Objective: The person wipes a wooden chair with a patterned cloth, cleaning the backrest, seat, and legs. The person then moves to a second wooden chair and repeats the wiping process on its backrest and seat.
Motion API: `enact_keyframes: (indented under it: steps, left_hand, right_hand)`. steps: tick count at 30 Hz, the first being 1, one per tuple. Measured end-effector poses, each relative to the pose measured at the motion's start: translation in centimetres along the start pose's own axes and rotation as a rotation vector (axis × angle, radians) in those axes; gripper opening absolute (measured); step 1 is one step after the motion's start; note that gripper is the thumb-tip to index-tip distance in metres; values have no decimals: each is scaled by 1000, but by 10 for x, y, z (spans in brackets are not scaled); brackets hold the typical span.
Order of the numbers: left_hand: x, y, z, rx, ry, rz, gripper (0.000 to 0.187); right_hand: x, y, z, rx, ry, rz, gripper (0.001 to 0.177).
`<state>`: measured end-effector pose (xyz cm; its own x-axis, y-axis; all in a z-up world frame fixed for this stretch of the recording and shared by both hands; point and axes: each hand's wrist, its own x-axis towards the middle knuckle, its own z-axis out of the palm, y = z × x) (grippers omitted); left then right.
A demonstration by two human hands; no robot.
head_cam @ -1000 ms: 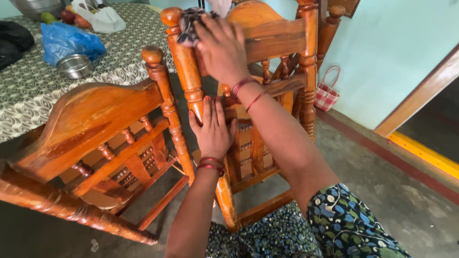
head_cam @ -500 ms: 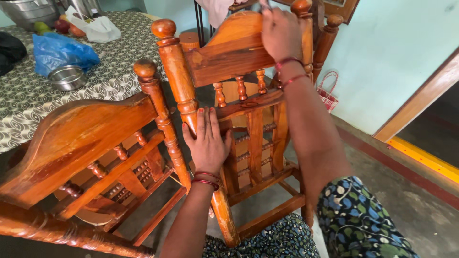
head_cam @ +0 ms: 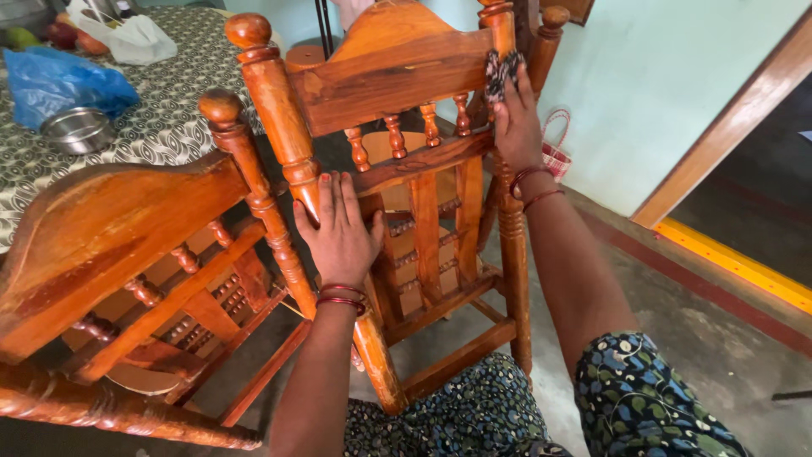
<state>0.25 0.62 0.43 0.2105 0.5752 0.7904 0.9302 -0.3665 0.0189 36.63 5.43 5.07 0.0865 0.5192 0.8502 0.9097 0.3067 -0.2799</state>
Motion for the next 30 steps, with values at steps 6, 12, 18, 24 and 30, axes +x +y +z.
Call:
enact_keyframes:
  steps: [6, 12, 18, 24, 30]
  left_hand:
    - [1, -1, 2, -31, -23, -8, 81]
    - [-3, 2, -3, -30, -37, -7, 81]
    - [-13, 8, -19, -34, -17, 10, 77]
    - [-3, -3, -39, -466, 180, -400, 91]
    - [-1, -17, -31, -894, -35, -621, 100]
  right_hand:
    - [-111, 3, 3, -48, -25, 74, 44]
    - [-235, 7, 5, -136, -29, 159, 36]
    - [-283, -10, -23, -79, -77, 408, 32]
    - [-209, -80, -49, -47, 56, 339, 26]
    - [-87, -217, 6, 227, -16, -144, 29]
